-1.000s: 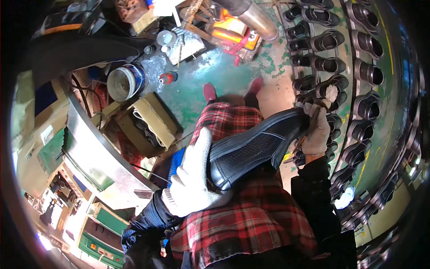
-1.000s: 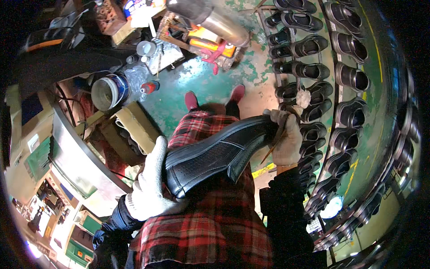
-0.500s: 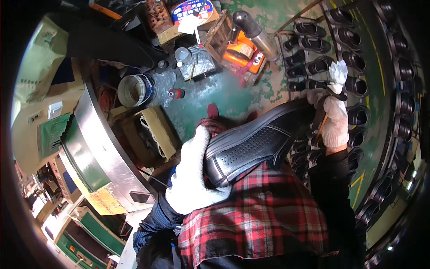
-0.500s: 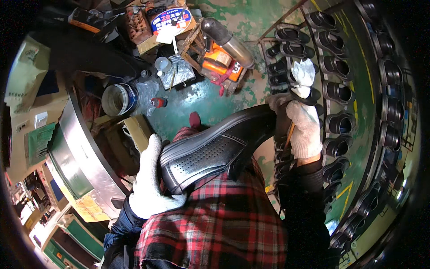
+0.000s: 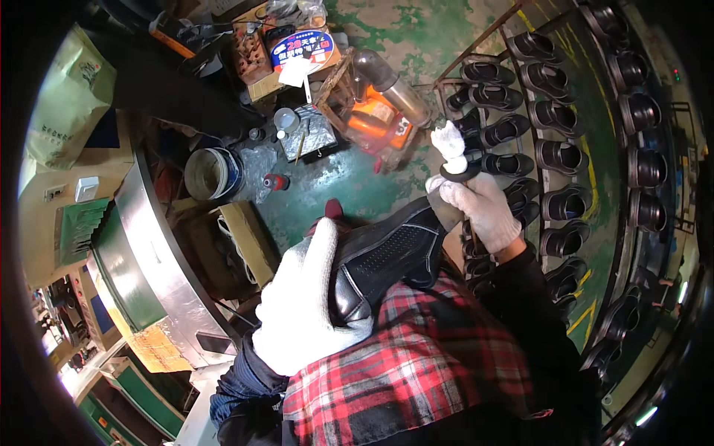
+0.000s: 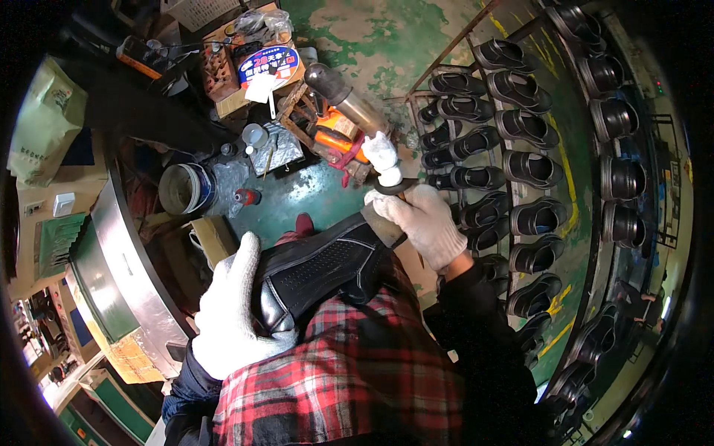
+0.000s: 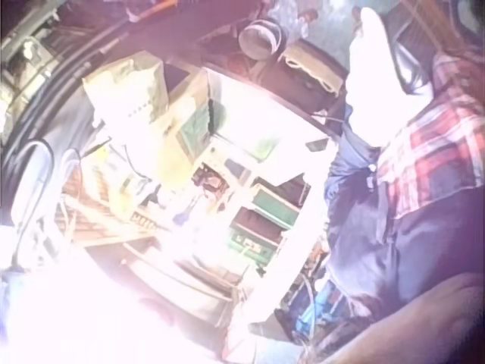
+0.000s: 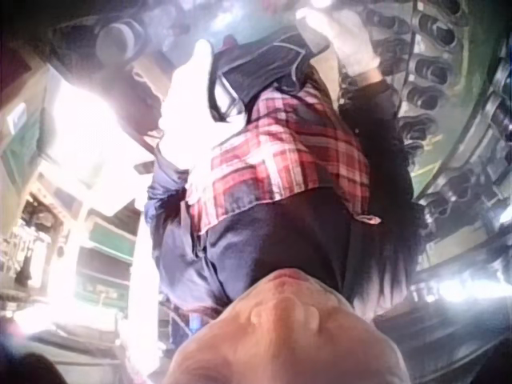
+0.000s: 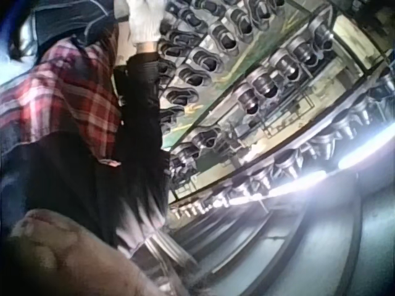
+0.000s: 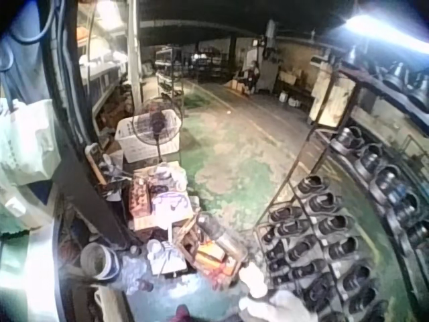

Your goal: The person applies a liquid using a brush to the edges of black shoes and then wipes them with a cloth.

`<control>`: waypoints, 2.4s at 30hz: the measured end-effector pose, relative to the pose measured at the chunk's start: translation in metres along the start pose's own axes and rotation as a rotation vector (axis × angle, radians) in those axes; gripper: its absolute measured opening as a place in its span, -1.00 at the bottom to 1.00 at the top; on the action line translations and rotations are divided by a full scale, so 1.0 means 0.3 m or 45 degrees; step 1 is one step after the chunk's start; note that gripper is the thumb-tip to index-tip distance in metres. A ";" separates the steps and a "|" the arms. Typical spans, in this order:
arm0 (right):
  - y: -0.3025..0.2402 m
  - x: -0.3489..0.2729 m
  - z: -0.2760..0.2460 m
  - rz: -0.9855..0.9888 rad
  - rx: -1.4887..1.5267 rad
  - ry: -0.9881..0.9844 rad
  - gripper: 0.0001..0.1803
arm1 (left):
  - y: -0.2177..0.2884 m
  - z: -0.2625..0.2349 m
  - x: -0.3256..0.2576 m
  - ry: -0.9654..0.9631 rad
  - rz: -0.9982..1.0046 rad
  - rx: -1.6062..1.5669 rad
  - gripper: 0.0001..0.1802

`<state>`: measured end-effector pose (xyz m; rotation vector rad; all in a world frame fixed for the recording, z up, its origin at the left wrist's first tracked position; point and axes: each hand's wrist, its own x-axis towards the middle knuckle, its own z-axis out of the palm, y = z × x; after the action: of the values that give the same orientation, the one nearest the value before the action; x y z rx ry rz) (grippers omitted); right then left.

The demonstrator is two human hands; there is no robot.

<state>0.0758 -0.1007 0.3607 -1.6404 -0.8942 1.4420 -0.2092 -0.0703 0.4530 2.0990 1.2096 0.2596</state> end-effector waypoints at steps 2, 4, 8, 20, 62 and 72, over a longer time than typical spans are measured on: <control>-0.065 -0.027 -0.006 -0.061 -0.144 -0.063 -0.70 | 0.013 0.007 0.002 0.014 0.022 0.019 -0.07; -0.183 -0.068 0.032 -0.130 -0.298 -0.223 -0.75 | 0.026 0.021 0.004 0.081 0.020 0.018 -0.13; -0.180 -0.129 0.162 -0.483 -0.591 -0.398 -0.73 | 0.040 0.033 0.031 0.027 0.169 0.009 -0.18; -0.133 -0.104 0.140 -0.338 -0.824 -0.354 -0.59 | 0.074 0.014 0.018 -0.210 0.004 0.075 -0.13; -0.193 -0.191 0.146 -0.877 -1.217 -0.443 -0.64 | 0.009 0.036 -0.104 -0.094 -0.161 0.092 0.14; -0.209 -0.205 0.146 -0.812 -1.320 -0.437 -0.79 | -0.024 0.069 -0.094 0.042 0.088 0.148 0.03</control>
<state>0.0238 -0.1215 0.4413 -1.4941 -2.3809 0.8106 -0.2195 -0.1008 0.4376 2.2479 1.1979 0.2622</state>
